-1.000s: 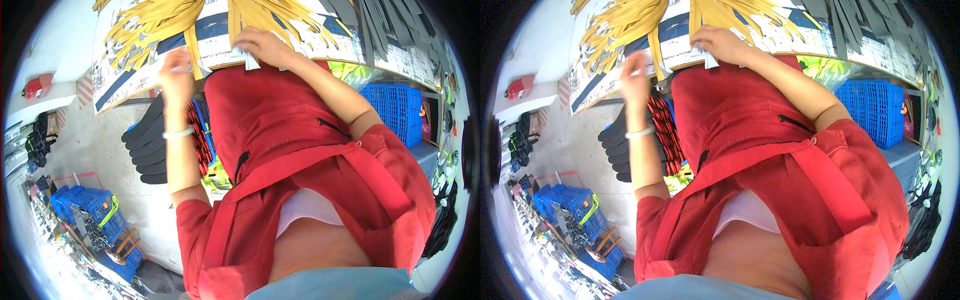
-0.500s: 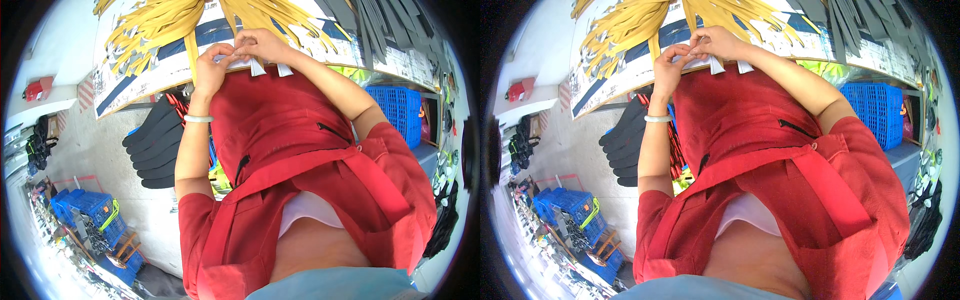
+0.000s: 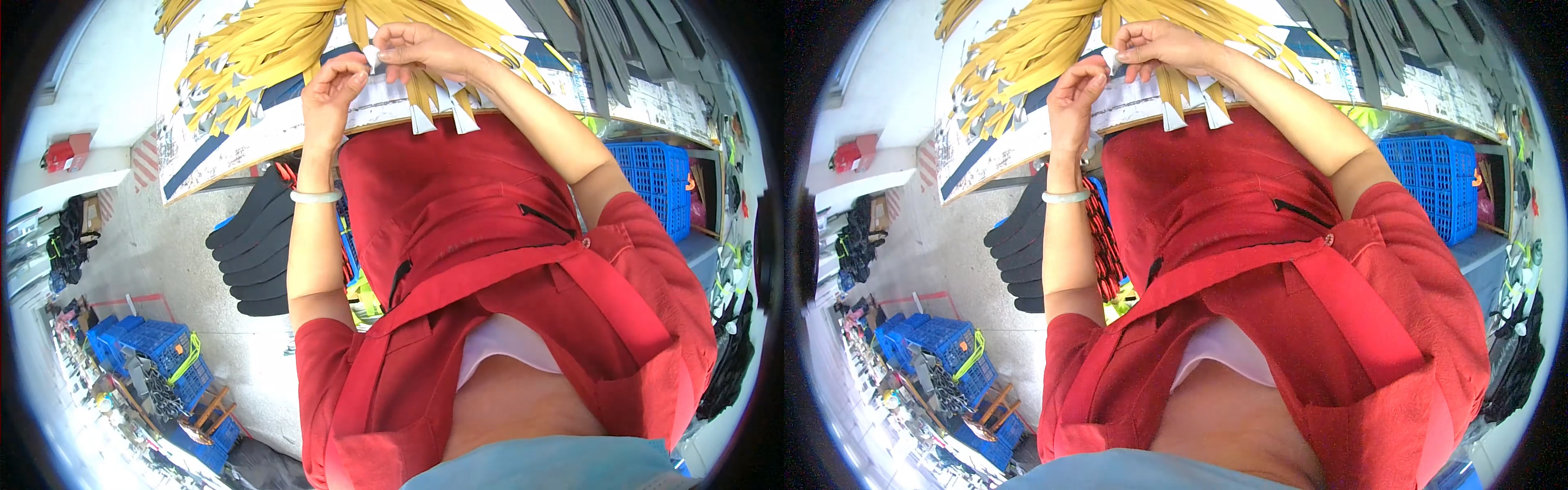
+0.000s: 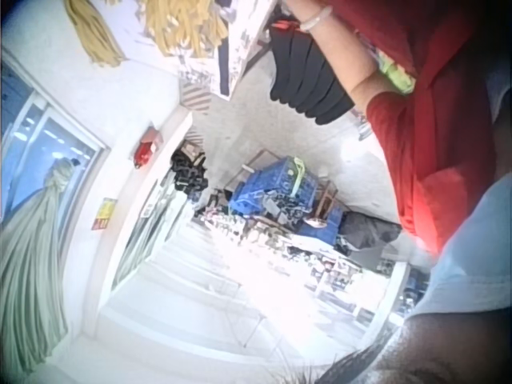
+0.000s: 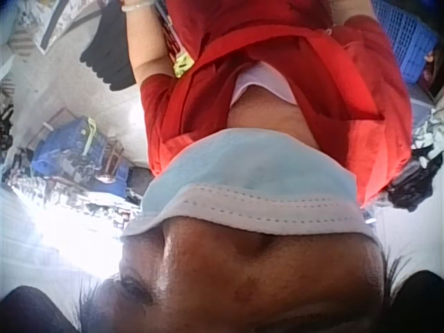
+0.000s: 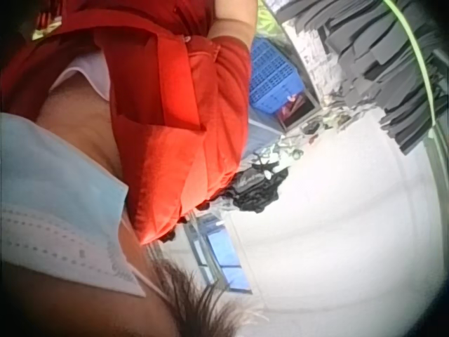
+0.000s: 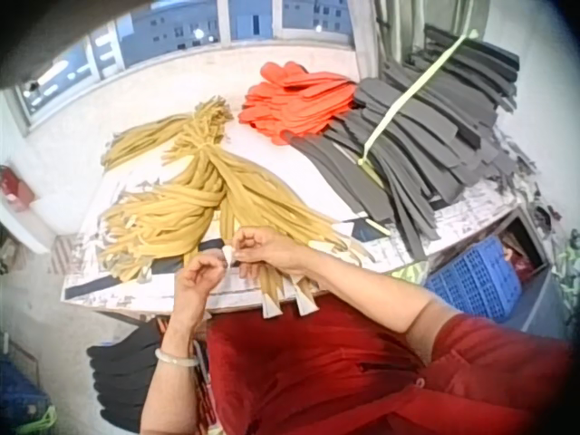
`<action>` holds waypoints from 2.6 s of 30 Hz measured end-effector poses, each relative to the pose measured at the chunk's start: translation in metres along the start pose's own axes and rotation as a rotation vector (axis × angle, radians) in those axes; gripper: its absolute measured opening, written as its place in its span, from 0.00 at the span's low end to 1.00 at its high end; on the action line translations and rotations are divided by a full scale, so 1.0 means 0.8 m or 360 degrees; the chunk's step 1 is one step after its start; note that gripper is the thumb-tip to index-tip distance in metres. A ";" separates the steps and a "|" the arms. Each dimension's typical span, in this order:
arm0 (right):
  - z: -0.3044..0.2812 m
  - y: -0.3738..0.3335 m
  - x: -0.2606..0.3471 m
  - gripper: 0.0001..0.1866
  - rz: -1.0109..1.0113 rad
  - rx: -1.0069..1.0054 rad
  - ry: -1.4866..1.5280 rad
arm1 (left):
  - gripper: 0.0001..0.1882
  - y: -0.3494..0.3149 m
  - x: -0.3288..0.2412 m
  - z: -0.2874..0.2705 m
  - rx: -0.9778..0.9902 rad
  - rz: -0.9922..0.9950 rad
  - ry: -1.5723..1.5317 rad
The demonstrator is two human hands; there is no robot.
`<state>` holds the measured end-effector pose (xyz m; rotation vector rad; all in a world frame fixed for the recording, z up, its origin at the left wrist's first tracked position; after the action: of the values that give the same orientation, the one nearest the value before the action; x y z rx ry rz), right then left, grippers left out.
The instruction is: Applying small white labels to yellow fabric strips at a workbench.
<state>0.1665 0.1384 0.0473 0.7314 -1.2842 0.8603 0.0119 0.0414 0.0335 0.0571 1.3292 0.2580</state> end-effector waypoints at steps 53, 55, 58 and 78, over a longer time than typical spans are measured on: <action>0.047 0.004 0.000 0.09 -0.0309 -0.0427 -0.1099 | 0.03 -0.008 0.006 -0.012 -0.0348 -0.0115 0.0160; 0.043 0.006 -0.005 0.09 -0.0675 -0.0622 -0.1544 | 0.03 -0.006 0.006 0.010 -0.0465 0.0117 0.0612; 0.035 0.000 -0.018 0.08 -0.0882 -0.0833 -0.1981 | 0.05 -0.017 0.006 0.024 -0.0505 0.0258 0.1162; 0.050 -0.030 -0.023 0.10 -0.0173 -0.0548 -0.0269 | 0.00 -0.042 -0.034 -0.003 -0.0268 0.0469 0.1355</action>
<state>0.1664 0.0899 0.0353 0.6005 -1.4826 0.4792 0.0087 0.0022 0.0522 -0.0029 2.1398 0.6948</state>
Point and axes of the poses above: each hand's wrist, its own y-axis towards the middle knuckle, its own z-axis out of the palm, x = y × z, the point moved 3 cm from there along y, towards the middle knuckle, and after that the axes turned 1 degree about -z, right-handed, at the moved point
